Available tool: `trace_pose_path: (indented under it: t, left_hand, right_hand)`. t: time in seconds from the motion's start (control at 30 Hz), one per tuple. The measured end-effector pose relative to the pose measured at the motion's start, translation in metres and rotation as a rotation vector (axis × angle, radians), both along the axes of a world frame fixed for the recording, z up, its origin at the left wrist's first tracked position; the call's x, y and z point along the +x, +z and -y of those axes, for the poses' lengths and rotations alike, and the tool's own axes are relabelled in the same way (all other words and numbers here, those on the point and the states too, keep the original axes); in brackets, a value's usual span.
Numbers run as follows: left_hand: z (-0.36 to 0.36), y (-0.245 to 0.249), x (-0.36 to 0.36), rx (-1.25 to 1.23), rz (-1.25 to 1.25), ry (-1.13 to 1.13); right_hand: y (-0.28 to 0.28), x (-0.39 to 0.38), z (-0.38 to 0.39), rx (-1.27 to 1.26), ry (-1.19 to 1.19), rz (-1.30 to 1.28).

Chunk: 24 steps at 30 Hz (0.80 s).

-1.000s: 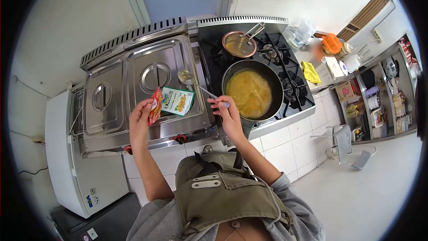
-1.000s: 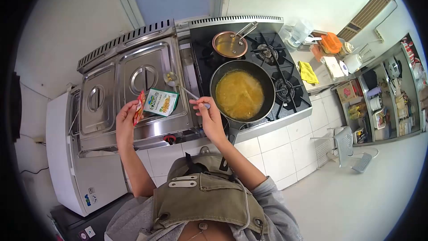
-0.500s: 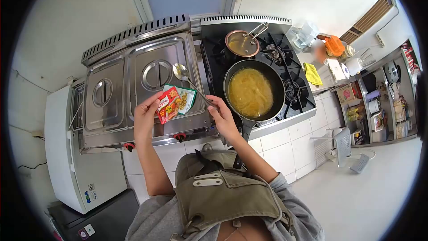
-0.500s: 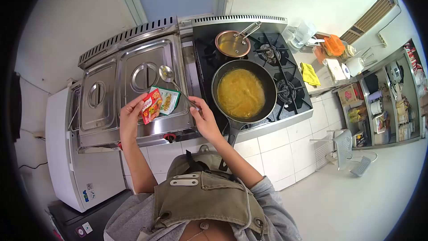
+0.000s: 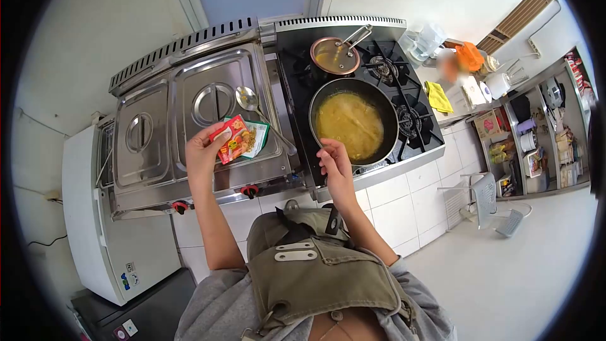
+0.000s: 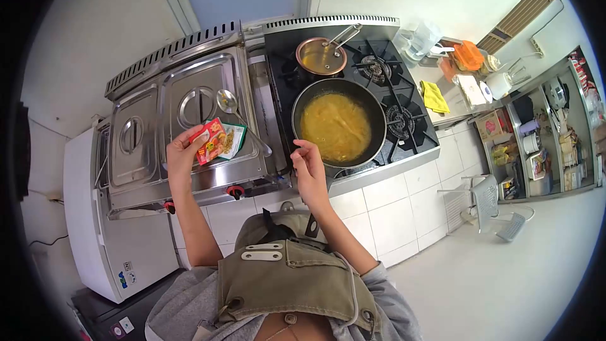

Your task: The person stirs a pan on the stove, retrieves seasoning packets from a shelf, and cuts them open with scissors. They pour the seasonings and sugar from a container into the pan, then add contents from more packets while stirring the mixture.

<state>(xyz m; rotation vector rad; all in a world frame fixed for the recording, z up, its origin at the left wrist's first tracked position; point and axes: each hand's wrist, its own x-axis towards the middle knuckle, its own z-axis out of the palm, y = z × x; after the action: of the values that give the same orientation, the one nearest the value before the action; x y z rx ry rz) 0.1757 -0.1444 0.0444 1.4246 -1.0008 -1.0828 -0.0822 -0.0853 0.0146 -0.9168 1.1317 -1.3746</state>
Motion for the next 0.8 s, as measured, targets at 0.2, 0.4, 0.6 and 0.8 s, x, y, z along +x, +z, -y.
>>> trace_pose_path:
  t: [0.2, 0.4, 0.6, 0.8]
  left_hand:
    - [0.000, -0.007, 0.022, -0.021, -0.032, 0.072]
    - [-0.022, -0.007, 0.039, -0.031, -0.064, 0.221]
    - [-0.059, -0.004, 0.057, 0.018, 0.005, 0.267]
    - [-0.083, -0.005, 0.072, 0.005, 0.025, 0.340]
  right_hand:
    - [0.017, 0.006, 0.020, -0.285, 0.102, -0.667]
    - [0.039, 0.058, 0.095, -0.669, 0.242, -1.181]
    - [0.042, 0.095, 0.105, -0.445, 0.491, -1.657]
    - [0.037, 0.108, 0.104, -0.297, 0.551, -1.651]
